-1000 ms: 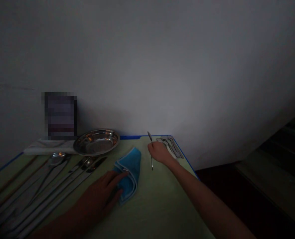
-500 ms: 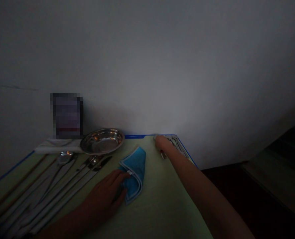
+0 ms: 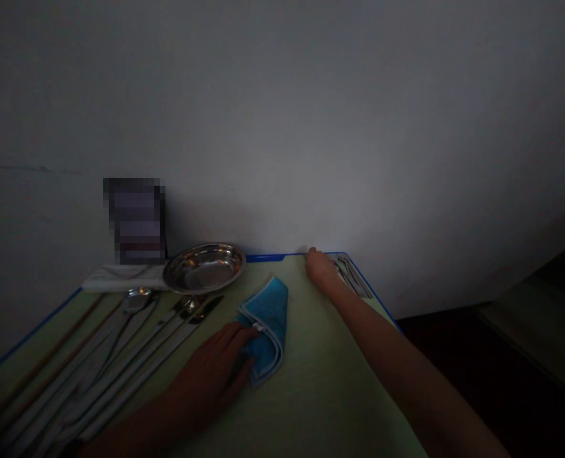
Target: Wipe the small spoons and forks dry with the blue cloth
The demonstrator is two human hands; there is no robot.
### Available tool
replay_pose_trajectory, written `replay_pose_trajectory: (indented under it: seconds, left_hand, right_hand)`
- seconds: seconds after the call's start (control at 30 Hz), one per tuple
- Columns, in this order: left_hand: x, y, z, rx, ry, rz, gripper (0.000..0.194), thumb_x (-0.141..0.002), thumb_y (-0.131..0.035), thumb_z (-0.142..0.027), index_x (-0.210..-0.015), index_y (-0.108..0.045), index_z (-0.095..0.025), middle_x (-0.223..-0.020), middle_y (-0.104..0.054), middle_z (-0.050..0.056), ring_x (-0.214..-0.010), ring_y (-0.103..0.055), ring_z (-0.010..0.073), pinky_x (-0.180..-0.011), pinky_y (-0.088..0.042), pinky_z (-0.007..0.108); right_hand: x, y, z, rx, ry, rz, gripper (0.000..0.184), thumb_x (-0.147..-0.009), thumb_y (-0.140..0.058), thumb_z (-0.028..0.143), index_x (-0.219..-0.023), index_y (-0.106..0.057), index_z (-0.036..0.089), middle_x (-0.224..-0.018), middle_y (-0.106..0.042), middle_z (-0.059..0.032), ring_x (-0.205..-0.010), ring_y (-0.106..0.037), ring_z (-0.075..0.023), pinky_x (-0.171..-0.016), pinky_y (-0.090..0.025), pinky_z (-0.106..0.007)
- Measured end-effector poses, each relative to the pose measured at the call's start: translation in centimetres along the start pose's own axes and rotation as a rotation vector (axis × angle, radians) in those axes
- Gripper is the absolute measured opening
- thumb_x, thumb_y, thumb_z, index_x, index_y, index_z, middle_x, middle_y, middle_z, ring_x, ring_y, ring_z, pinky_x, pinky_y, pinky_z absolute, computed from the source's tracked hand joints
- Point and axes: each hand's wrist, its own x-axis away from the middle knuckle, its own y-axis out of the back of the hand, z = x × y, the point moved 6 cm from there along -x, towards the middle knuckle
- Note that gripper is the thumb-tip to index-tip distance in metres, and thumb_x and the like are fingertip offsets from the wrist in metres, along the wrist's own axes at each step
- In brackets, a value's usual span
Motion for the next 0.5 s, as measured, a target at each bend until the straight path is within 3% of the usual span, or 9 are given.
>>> replay_pose_trajectory:
  seconds: [0.17,0.27,0.37,0.5]
  left_hand:
    - [-0.1,0.4,0.0,-0.016,0.123,0.046,0.003,-0.081,-0.042,-0.018,-0.083,-0.043,-0.018,-0.082,-0.055,0.005,-0.074,-0.054,0.0185,-0.068,-0.044,0.031]
    - [-0.3,1.5,0.1,-0.083,0.181,0.063,0.005,-0.082,-0.040,-0.020,-0.080,-0.044,-0.019,-0.081,-0.057,0.004,-0.073,-0.055,0.0172,-0.065,-0.043,0.027]
    - [-0.4,4.2,2.0,-0.199,0.285,0.079,0.011,-0.084,-0.038,-0.025,-0.083,-0.048,-0.019,-0.079,-0.060,0.004,-0.073,-0.058,0.0182,-0.063,-0.042,0.027]
    - [0.6,9.9,7.8,-0.404,0.550,0.133,0.024,-0.084,-0.039,-0.036,-0.084,-0.054,-0.017,-0.079,-0.064,0.010,-0.076,-0.062,0.0266,-0.063,-0.043,0.034]
  right_hand:
    - [5.3,-0.5,4.1,-0.248,0.199,-0.114,0.028,-0.089,-0.030,0.033,-0.100,-0.049,0.016,-0.083,-0.061,-0.0040,-0.072,-0.057,-0.0115,-0.067,-0.041,-0.022]
    - [8.4,-1.3,6.3,-0.563,0.368,-0.213,0.028,-0.088,-0.032,0.037,-0.093,-0.051,0.017,-0.081,-0.059,-0.0027,-0.067,-0.054,-0.0110,-0.064,-0.040,-0.022]
    - [9.9,-2.8,7.7,-0.520,0.457,-0.178,0.028,-0.083,-0.040,0.042,-0.090,-0.055,0.018,-0.082,-0.056,-0.0029,-0.073,-0.052,-0.0136,-0.068,-0.040,-0.026]
    - [10.4,-3.2,8.1,-0.489,0.474,-0.142,0.033,-0.082,-0.041,0.046,-0.095,-0.054,0.019,-0.089,-0.055,-0.0044,-0.081,-0.052,-0.0155,-0.073,-0.040,-0.029]
